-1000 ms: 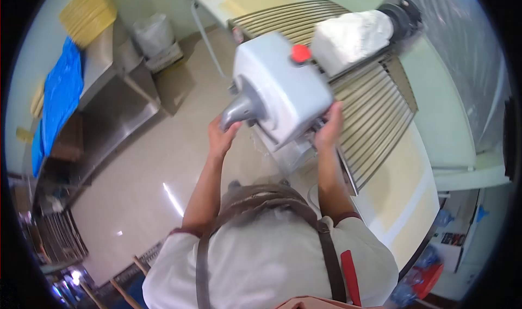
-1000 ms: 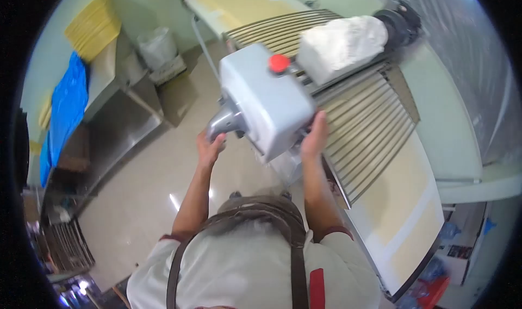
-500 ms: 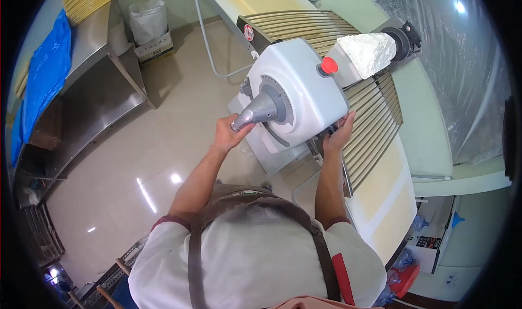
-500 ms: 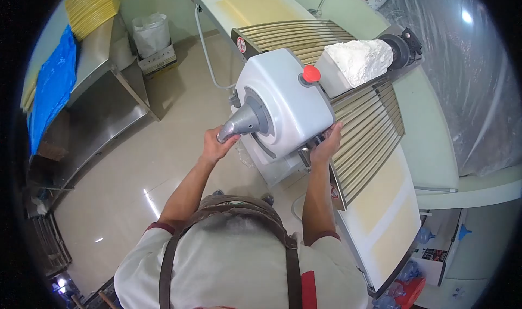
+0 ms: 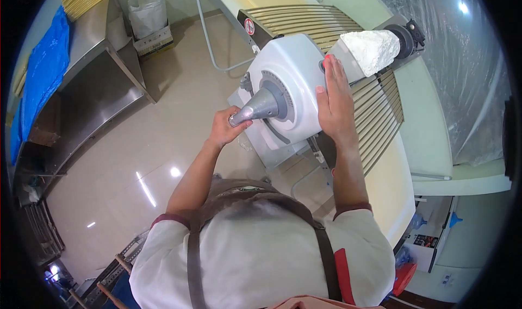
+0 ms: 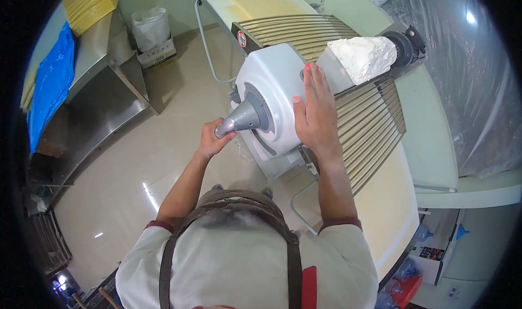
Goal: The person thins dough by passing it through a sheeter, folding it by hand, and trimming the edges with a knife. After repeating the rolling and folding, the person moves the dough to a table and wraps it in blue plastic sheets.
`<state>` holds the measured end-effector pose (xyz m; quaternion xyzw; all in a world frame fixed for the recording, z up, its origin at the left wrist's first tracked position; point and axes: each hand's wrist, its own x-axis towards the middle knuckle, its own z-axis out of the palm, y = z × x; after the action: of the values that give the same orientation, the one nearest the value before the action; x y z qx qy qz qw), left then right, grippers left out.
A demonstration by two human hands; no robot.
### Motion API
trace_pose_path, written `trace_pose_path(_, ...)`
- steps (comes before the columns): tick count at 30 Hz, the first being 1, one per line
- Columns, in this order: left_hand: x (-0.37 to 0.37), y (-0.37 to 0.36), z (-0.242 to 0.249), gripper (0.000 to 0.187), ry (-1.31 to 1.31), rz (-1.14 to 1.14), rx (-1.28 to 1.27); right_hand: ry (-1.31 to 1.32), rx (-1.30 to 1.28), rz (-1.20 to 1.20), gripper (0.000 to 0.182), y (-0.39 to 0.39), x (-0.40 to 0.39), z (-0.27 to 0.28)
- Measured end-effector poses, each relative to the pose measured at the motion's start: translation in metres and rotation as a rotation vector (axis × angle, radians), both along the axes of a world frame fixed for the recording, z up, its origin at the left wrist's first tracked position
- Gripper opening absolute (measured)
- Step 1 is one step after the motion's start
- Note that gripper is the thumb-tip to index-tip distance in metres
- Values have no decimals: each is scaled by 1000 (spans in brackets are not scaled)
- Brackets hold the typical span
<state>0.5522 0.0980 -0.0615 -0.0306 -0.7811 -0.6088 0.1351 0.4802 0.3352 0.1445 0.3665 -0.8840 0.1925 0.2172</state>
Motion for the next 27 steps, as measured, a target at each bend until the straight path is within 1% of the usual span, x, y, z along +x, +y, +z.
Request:
trace_pose_path(1, -1, -1, 0, 32, 9, -16, 29, -19, 1, 3, 55, 0, -1, 1)
trace_pose_path(4, -2, 1, 4, 30, -12, 29, -74, -15, 22, -17, 57, 1, -1, -1)
trace_pose_path(10, -4, 9, -6, 31, 56, 134, -66, 26, 48, -79, 58, -1, -1, -4)
trace_pose_path(13, -5, 8, -6, 33, 91, 137, -98, 40, 15, -78, 57, -1, 0, -4)
trace_pose_path(14, -4, 8, -3, 33, 52, 114, -68, 43, -4, -72, 56, 1, 1, -5)
trace_pose_path(16, 0, 7, 3, 35, -34, 68, -9, 46, -126, -33, 54, 6, 4, -9)
trace_pose_path(19, -4, 2, -7, 38, -35, -32, 119, 26, -336, -22, 51, 16, 7, -21)
trace_pose_path(20, -5, 0, -8, 37, -32, -32, 85, 13, -411, -27, 50, 20, 9, -28)
trace_pose_path(23, -3, -1, -6, 37, -36, -27, 7, -102, -619, -147, 49, 37, 13, -42)
trace_pose_path(24, -3, -1, -5, 37, -43, -21, -7, -93, -688, -203, 48, 47, 8, -57)
trace_pose_path(25, -4, -1, -5, 38, -48, -22, -22, -124, -765, -195, 48, 49, 3, -68)
trace_pose_path(27, -5, 1, -9, 37, -10, -4, 29, -173, -931, -202, 49, 48, -2, -83)
